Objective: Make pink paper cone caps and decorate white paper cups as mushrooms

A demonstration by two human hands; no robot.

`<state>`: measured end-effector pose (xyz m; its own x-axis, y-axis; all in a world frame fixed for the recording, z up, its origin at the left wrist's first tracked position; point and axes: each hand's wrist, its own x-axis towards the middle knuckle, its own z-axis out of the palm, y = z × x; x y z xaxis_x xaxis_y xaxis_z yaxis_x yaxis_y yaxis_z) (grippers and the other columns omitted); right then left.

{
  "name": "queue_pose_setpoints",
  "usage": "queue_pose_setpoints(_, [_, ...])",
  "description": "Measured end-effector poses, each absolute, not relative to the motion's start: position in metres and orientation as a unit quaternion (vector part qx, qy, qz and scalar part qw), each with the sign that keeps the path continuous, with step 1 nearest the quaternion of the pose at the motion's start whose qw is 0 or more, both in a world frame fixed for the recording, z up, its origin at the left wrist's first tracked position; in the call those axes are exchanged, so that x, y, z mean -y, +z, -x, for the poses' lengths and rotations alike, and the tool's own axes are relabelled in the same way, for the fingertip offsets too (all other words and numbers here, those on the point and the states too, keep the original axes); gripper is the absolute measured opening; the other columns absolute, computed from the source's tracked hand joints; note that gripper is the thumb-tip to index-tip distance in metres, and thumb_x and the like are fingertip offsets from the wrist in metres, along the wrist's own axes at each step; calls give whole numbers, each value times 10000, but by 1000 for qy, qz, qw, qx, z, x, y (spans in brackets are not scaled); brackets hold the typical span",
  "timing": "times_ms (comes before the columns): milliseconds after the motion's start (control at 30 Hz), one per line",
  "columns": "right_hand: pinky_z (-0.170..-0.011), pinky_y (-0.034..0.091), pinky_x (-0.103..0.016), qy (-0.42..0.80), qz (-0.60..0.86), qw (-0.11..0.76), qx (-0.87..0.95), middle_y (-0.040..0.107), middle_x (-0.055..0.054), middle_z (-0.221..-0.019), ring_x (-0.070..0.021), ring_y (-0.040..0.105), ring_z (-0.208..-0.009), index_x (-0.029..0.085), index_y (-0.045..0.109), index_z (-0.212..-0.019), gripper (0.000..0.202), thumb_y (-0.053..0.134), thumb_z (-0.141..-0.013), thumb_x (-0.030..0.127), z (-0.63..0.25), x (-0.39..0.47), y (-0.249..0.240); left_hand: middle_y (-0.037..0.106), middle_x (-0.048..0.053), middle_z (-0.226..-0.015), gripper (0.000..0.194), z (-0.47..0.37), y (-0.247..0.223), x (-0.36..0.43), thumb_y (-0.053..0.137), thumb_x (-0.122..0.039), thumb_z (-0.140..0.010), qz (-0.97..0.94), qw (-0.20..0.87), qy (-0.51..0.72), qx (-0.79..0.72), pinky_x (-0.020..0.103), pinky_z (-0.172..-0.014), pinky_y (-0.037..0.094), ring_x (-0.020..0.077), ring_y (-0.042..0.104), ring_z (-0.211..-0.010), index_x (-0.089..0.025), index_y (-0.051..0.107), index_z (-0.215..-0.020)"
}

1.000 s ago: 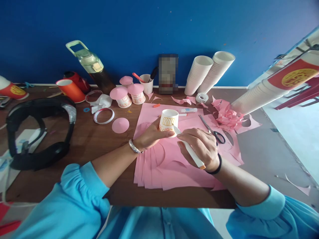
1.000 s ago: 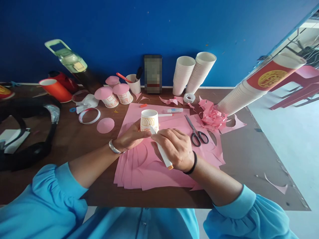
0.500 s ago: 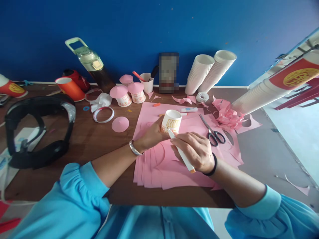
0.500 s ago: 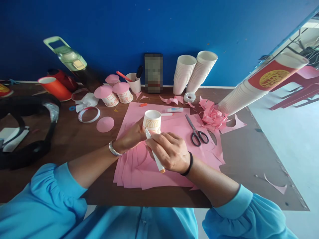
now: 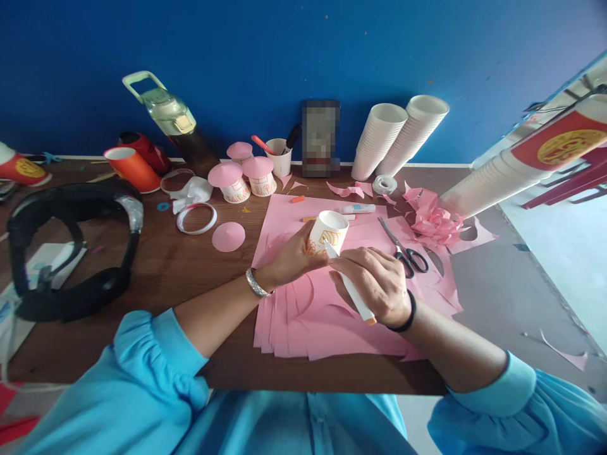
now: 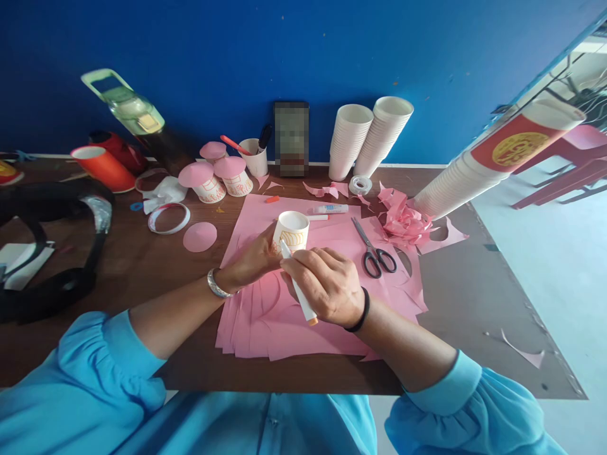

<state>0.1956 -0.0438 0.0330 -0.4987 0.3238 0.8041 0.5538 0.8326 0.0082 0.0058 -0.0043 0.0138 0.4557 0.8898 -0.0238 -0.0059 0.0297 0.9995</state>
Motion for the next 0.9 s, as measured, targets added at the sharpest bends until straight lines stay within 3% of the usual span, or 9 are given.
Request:
queue_pose_setpoints(467, [-582,549,-310,-128,244,430,859,726,-80,-845,-169,661,-657,132,623,-1055,161,649,-903,84,-196,44,34,663,86,-1234,590,-3,12,3,842,-369,-767,-602,610,359,-370,375,-896,504,287,608,-1122,-212,562,-1262])
queue_pose_setpoints(667, [-576,554,-294,-111,250,458,846,702,-45,-801,-161,655,-646,174,626,-1041,171,620,-896,82,-197,44,37,668,102,-1220,612,-1,4,1,861,-398,-775,-537,690,377,-305,380,-927,485,276,608,-1137,-203,567,-1274])
queue_pose_setpoints(767, [-605,560,-293,-22,284,492,822,703,-31,-814,-163,676,-686,209,624,-1040,163,595,-920,103,-199,45,42,679,64,-1095,478,-1,2,-1,850,-371,-800,-505,721,384,-279,367,-915,480,224,622,-1044,-203,611,-1179])
queue_pose_setpoints(900, [-576,507,-291,181,370,541,733,655,-2,-751,-143,626,-626,215,630,-960,68,574,-978,182,-205,43,42,653,32,-933,363,-2,5,-3,855,-338,-790,-485,746,377,-257,341,-836,503,173,604,-886,-175,649,-1040])
